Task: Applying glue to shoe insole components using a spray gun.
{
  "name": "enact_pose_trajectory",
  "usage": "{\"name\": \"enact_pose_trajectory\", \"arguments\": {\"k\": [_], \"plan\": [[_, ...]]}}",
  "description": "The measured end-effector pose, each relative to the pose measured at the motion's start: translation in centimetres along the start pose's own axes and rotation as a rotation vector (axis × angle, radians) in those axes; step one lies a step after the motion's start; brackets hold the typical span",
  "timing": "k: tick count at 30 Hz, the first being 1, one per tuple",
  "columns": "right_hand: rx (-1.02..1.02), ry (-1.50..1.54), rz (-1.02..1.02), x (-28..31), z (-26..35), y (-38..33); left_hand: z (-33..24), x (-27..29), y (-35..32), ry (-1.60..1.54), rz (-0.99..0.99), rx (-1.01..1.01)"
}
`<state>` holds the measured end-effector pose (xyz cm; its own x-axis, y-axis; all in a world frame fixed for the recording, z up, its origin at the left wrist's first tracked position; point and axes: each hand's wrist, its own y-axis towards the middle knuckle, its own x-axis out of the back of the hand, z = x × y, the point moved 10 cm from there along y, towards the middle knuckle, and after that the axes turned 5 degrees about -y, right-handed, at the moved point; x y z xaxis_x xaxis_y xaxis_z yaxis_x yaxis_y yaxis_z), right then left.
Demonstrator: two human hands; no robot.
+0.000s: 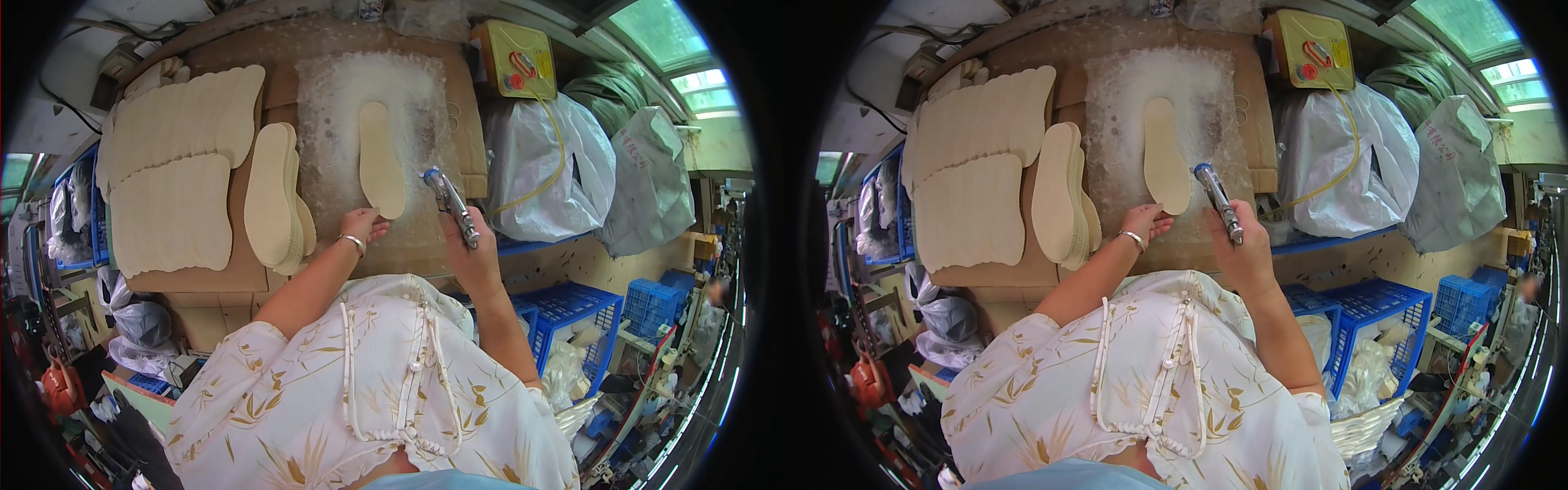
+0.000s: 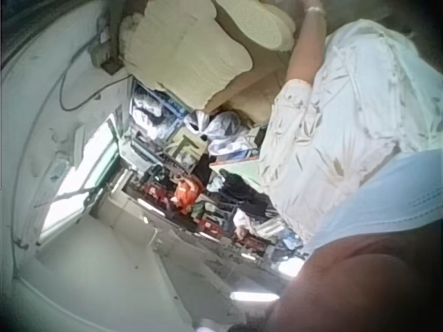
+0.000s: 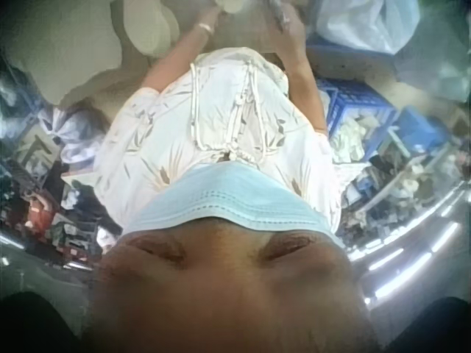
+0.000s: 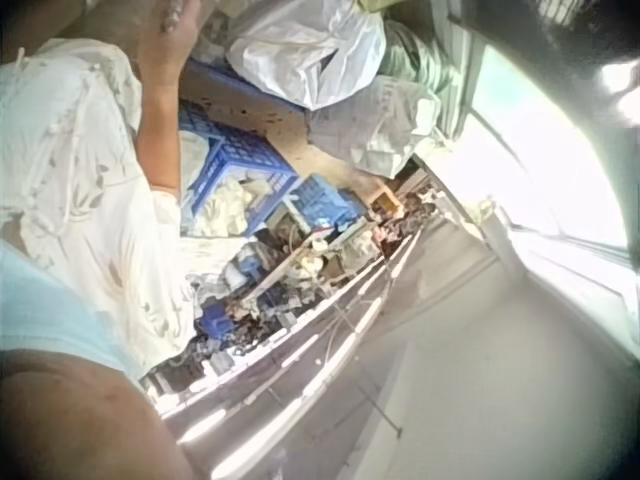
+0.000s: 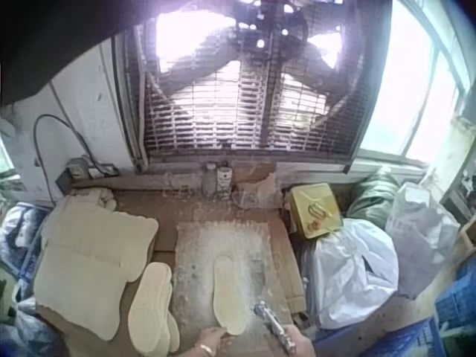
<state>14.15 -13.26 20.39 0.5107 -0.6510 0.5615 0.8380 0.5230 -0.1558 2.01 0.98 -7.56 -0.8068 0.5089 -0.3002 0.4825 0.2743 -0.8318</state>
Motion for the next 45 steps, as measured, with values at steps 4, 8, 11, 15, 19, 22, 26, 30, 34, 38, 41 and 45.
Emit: {"name": "enact_pose_trajectory", "arguments": {"k": [4,8,11,15,19,22,26,30,34,38,41,45], "plan": [[0.047,-0.014,0.03,0.0,0.5,-0.8,0.3,0.1,0.0,0.016,0.003,0.009],[-0.006,-0.01,0.017,0.0,-0.3,-0.5,0.1,0.1,0.2,-0.008,0.003,-0.01],[0.065,-0.025,0.045,-0.1,0.5,-1.0,0.1,0.1,0.3,0.012,0.008,-0.005],[0.072,-0.038,0.058,-0.4,0.7,-1.0,0.2,0.2,0.1,0.027,-0.004,-0.003],[0.015,-0.065,0.025,0.1,0.0,-1.1,0.2,0.1,0.0,0.044,-0.007,0.005],[0.086,-0.066,0.077,-0.6,0.6,-1.4,0.2,0.3,0.1,0.033,-0.013,-0.002],[0.046,-0.009,0.032,0.0,0.2,-0.8,0.2,0.0,-0.1,0.043,-0.007,0.001],[0.06,-0.048,0.066,-0.4,-0.1,-1.3,0.3,0.1,0.0,0.046,-0.014,-0.006],[0.045,-0.005,0.028,-0.1,-0.4,-1.2,0.3,0.1,0.0,0.04,-0.018,-0.012],[0.026,-0.025,0.033,0.5,-0.1,-1.4,0.4,0.2,0.0,0.042,-0.02,-0.012],[0.064,-0.057,0.099,0.1,-0.1,-2.3,0.5,0.1,-0.2,0.036,-0.022,-0.014],[0.031,-0.033,0.076,0.5,-0.9,-2.1,0.7,0.1,-0.2,0.041,-0.025,-0.01]]}}
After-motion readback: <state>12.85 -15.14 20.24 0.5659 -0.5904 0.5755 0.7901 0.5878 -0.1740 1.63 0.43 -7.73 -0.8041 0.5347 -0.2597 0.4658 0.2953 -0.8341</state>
